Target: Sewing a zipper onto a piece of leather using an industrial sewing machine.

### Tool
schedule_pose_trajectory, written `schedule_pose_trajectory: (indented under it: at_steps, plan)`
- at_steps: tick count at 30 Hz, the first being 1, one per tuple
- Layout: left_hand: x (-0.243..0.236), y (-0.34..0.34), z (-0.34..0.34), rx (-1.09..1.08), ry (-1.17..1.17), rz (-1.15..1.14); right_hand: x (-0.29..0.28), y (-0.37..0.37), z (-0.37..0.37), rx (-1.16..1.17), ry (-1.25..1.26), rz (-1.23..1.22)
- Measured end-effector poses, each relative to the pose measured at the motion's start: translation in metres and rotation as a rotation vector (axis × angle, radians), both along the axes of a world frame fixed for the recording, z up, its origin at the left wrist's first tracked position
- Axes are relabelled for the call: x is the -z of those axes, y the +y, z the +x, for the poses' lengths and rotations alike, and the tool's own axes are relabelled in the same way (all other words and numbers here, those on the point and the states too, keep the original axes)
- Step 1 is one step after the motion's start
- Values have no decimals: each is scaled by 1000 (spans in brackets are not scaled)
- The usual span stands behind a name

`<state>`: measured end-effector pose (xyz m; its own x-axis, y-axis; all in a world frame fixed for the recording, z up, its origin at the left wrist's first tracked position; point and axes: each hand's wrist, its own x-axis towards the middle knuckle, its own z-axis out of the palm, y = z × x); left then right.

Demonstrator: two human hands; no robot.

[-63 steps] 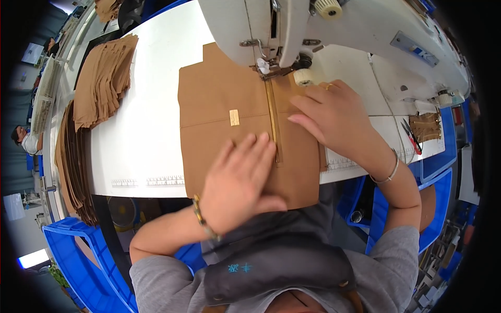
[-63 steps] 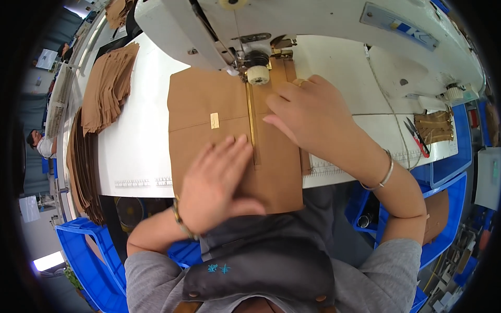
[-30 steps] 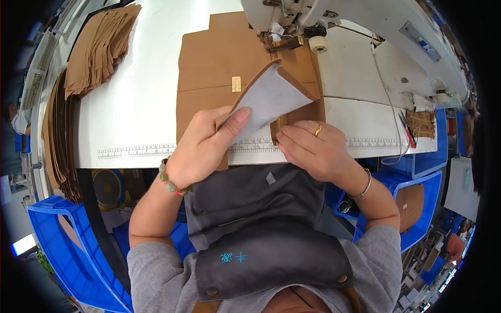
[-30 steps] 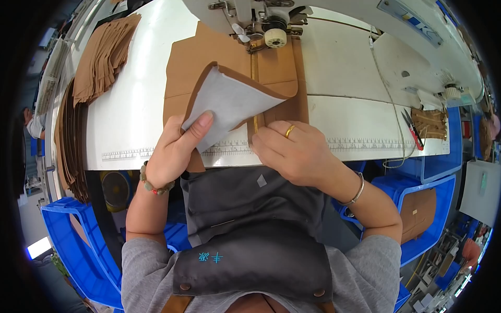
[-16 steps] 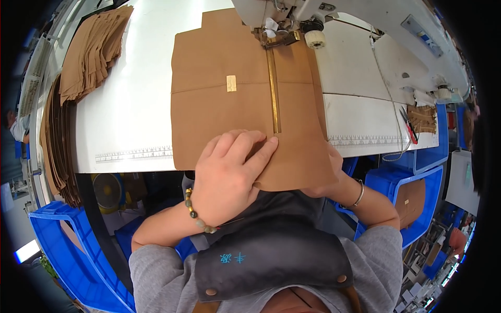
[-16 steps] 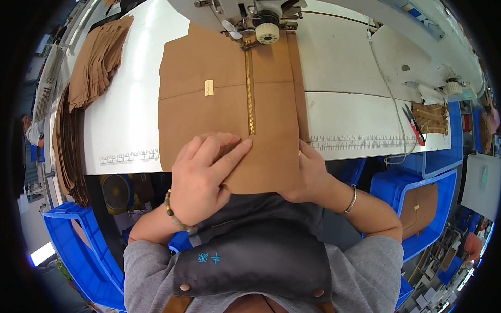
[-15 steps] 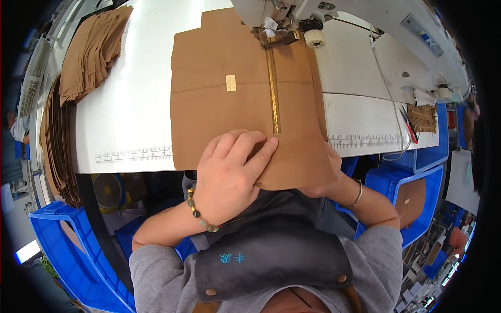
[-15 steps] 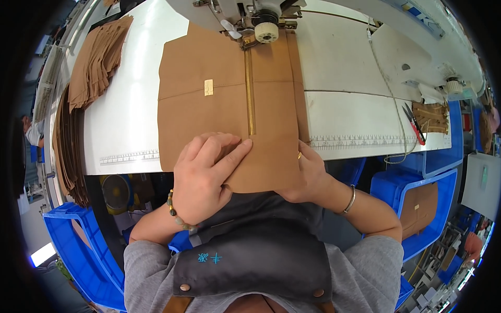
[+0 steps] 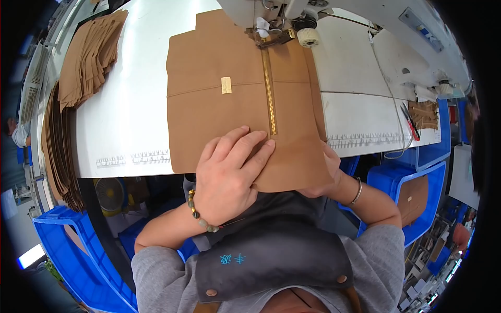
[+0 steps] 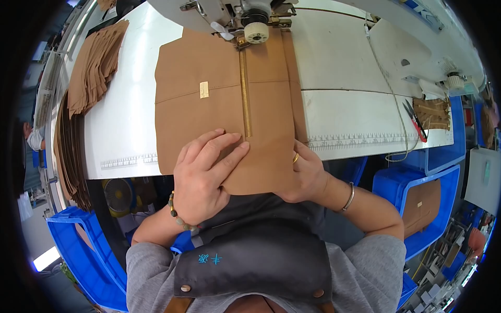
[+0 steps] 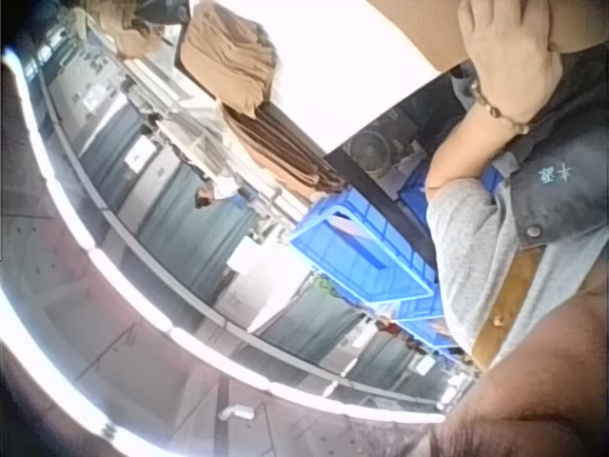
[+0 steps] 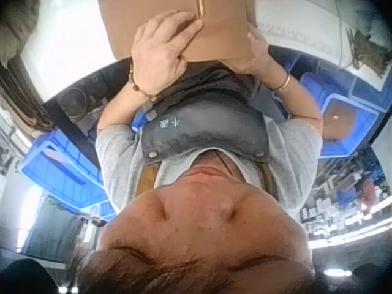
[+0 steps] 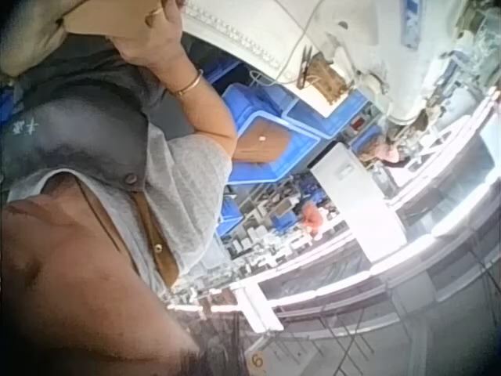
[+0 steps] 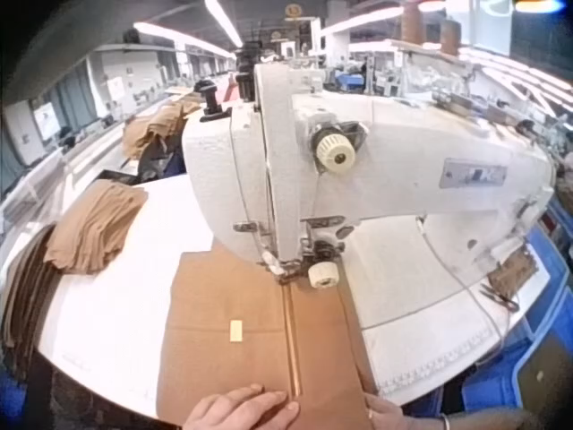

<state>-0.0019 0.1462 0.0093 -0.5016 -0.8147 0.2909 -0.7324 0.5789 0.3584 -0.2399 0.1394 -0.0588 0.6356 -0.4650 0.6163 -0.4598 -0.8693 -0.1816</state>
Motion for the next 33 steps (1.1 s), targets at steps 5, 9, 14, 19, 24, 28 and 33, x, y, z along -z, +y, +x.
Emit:
schedule_pose_trajectory:
  at_steps: [5, 9, 14, 19, 24, 28, 33]
  plan:
    - [-3, 4, -2, 15, -94, -23, -16, -3, -14, -91, -25, 58]
    - [-9, 12, -2, 29, -191, -3, -51, -12, -42, -76, -134, 141]
    - [-5, 14, -1, 36, -210, 31, -63, -26, -23, 130, -168, 254]
    - [6, -1, -2, 52, -126, -171, -52, -30, 14, 27, -49, 173]
    - [-5, -41, 12, 221, -7, 11, -51, -34, 13, -28, -14, 145]
    - [-10, -66, 5, 24, -93, 27, -63, -45, 11, -119, 79, 207]
    - [-14, -72, 3, 68, -207, 51, -71, -90, 6, -37, 177, 213]
